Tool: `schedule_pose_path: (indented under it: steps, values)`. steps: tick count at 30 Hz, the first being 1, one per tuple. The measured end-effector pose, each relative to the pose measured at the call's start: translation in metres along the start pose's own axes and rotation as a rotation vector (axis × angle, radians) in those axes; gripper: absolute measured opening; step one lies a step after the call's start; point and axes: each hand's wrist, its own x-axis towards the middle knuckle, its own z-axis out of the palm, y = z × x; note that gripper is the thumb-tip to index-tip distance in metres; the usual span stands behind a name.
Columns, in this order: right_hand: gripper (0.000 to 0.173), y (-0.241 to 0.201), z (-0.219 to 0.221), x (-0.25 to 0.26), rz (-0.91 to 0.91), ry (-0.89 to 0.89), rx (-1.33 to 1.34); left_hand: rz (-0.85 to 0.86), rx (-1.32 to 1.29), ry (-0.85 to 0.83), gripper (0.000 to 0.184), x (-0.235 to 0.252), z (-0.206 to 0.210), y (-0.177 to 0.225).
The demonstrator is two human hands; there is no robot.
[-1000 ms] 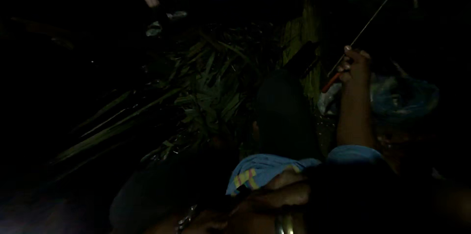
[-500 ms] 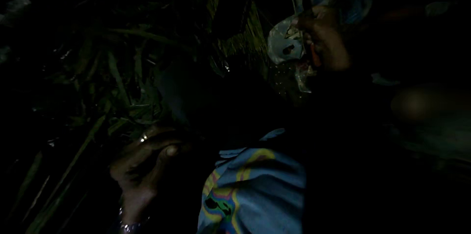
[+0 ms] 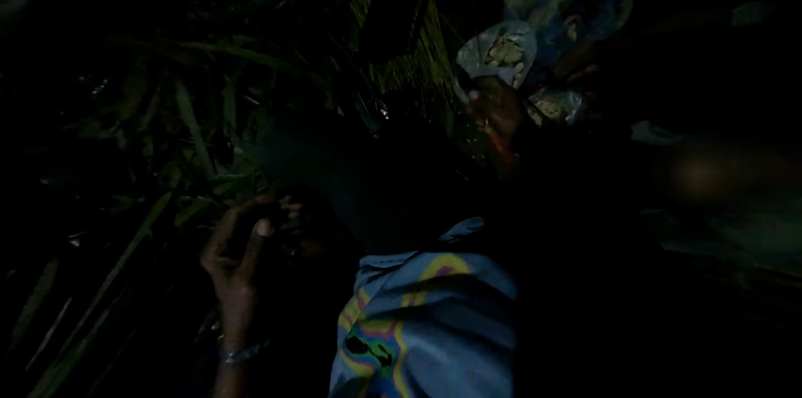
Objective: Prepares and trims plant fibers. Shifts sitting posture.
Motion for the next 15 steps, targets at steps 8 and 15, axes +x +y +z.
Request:
schedule_pose_path:
  steps: [8,15]
  values:
    - [0.041,-0.117,0.088,-0.117,-0.488,-0.537,0.533,-0.278,-0.351,-0.393,0.043,-0.022,0.105,0.025]
    - [0.055,0.015,-0.009,-0.049,-0.332,-0.1,-0.036,-0.401,-0.365,-0.17,0.022,-0.037,0.08,0.011]
